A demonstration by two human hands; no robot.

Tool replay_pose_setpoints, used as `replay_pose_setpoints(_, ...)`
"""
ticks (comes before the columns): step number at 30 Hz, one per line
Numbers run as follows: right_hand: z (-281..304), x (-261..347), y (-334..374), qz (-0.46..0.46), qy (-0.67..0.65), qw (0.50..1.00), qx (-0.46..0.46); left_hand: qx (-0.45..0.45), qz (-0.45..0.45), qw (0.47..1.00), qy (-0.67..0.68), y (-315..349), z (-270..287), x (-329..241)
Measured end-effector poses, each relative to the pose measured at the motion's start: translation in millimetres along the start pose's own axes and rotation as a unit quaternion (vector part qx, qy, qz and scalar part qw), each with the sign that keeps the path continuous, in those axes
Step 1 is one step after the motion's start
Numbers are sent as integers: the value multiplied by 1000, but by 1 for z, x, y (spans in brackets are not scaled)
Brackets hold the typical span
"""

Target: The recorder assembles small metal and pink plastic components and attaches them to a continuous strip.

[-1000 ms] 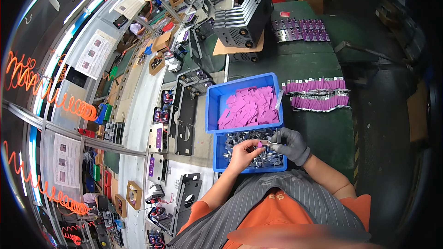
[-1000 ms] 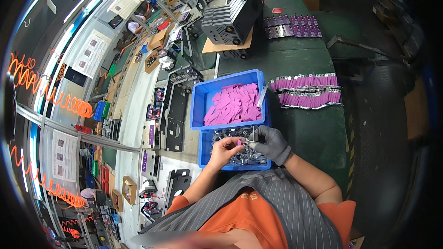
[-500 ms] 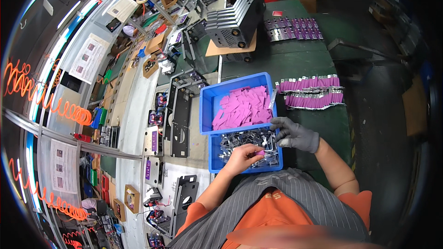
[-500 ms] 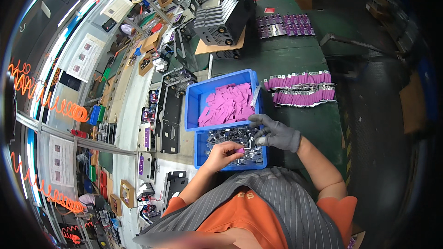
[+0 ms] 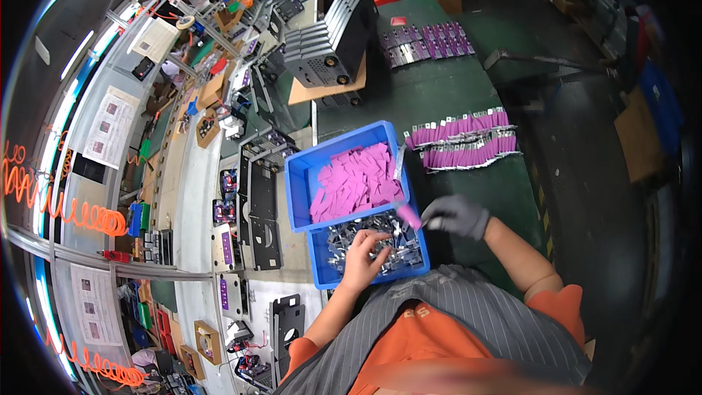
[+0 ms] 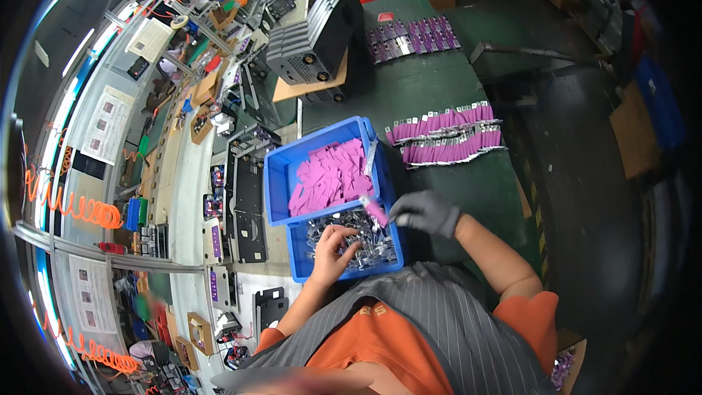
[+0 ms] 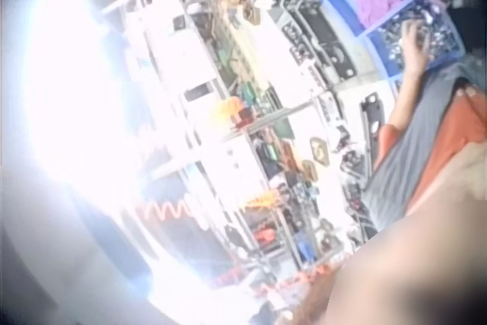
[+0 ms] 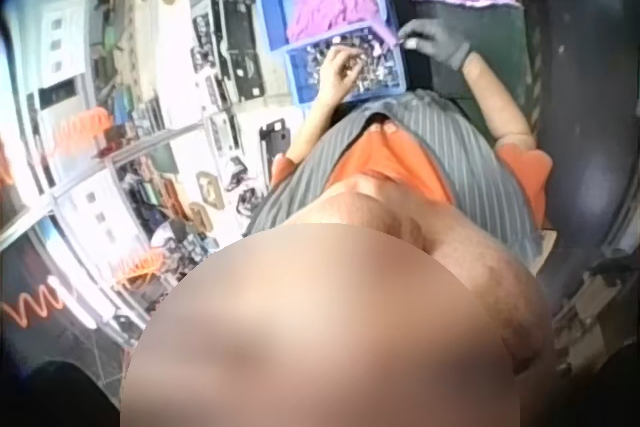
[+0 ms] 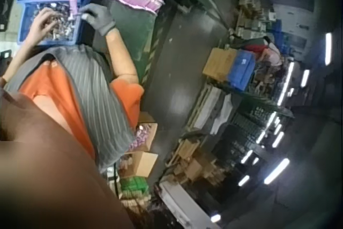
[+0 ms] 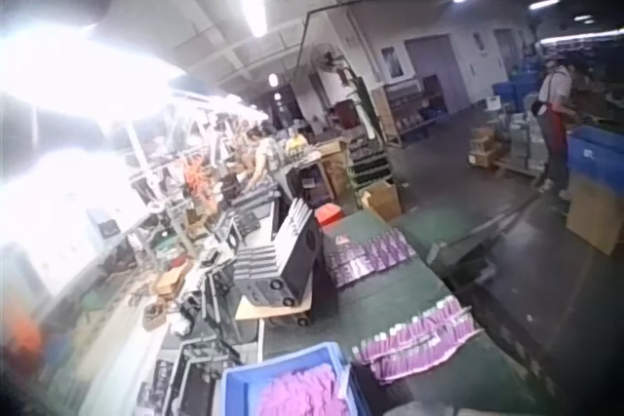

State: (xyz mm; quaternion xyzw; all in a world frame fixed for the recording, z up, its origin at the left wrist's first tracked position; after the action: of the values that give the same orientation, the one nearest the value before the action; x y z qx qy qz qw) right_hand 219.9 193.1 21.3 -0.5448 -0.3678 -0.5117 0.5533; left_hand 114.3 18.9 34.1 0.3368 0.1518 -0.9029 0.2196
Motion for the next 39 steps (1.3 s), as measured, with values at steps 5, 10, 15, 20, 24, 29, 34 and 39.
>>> replay_pose_setpoints(5,84,-72,32,-6,309,904,-295,50,7,994,-102,15,-38,35)
replay_pose_setpoints(10,74,-135,-21,-81,445,877,-160,64,26,985,-157,27,-65,55)
replay_pose_setpoints(15,66,-167,-52,-108,486,857,-133,88,56,985,-136,26,-72,53)
replay_pose_setpoints(20,64,-184,-59,-233,531,802,-142,87,59,984,-141,36,-71,50)
replay_pose_setpoints(24,52,-180,-65,-125,531,821,-167,97,62,980,-159,37,-74,52)
replay_pose_setpoints(29,68,-199,-80,-168,578,783,-156,72,41,985,-148,29,-67,45)
replay_pose_setpoints(34,64,-110,-48,-41,438,861,-257,53,44,988,-141,27,-64,48)
replay_pose_setpoints(39,-38,-15,-37,84,195,977,-21,24,2,991,-132,33,-62,47)
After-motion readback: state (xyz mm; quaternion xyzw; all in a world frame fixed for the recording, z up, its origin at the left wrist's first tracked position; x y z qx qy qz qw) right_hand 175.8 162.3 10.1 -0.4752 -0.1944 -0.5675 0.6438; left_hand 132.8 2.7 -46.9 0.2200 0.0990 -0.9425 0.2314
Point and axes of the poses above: each hand's wrist, its own y-axis away from the middle knuckle, its own z-axis out of the back of the hand, x = y × z, the point moved 8 cm from there along -y, towards the middle knuckle, and after that the axes turned 9 degrees about -y, right-handed, at the moved point
